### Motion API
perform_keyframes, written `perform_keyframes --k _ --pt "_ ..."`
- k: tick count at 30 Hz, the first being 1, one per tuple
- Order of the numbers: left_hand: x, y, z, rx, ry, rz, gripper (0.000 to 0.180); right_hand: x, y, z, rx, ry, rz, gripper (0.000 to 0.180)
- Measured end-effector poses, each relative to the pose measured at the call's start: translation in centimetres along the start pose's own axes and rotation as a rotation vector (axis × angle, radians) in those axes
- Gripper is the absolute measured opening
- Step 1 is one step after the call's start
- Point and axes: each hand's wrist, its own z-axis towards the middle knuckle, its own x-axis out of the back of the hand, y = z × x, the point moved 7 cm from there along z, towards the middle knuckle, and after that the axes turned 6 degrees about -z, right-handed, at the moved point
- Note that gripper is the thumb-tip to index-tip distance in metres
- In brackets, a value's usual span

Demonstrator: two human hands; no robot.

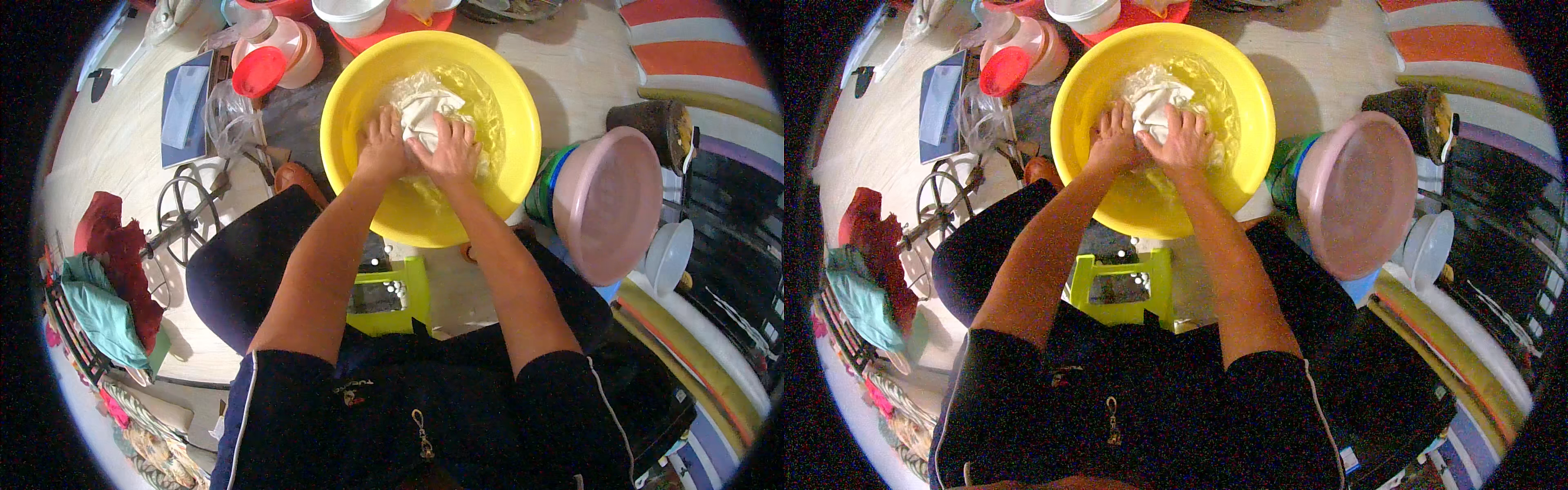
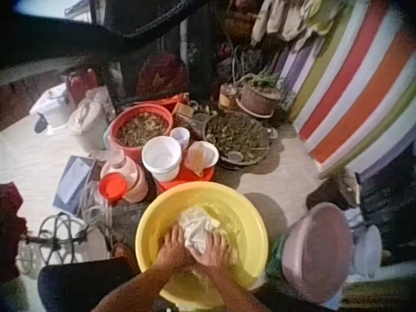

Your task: The person sits on a small stool and washes a white cloth by hand in a yellow basin filled with water. They scrub the cloth, add a white powder from a container, and continue to agitate the fabric in the soapy water.

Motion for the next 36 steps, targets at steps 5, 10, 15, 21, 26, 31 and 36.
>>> perform_keyframes --k 5,10,15,21,26,31,36 --pt "0.6 1.0 0.3 0.005 -0.196 0.006 0.125 -1.3 1.2 1.3 0.127 0.180 -0.011 0.051" --pt "0.3 0.9 1.0 -0.080 -0.131 0.108 0.124 -1.1 1.1 4.0 0.063 -0.090 0.029 0.039" --pt "2.8 2.5 1.6 -0.066 -0.124 -0.028 0.100 -2.9 4.2 6.9 -0.087 -0.311 0.156 0.044" --pt "2.5 -0.7 1.9 0.069 -0.210 -1.258 0.064 -2.1 5.4 3.6 -0.620 -0.641 1.139 0.038" --pt "4.4 0.6 1.2 0.160 -0.285 -1.456 0.039 0.6 7.1 3.3 -0.740 -0.660 1.302 0.037" --pt "7.7 1.2 -1.1 0.237 -0.227 -1.490 0.015 9.6 4.0 2.4 -0.173 -0.439 1.183 0.049" --pt "2.8 -0.8 -0.6 0.329 -0.285 -1.768 0.026 11.7 1.0 1.3 0.112 -0.281 0.595 0.048"
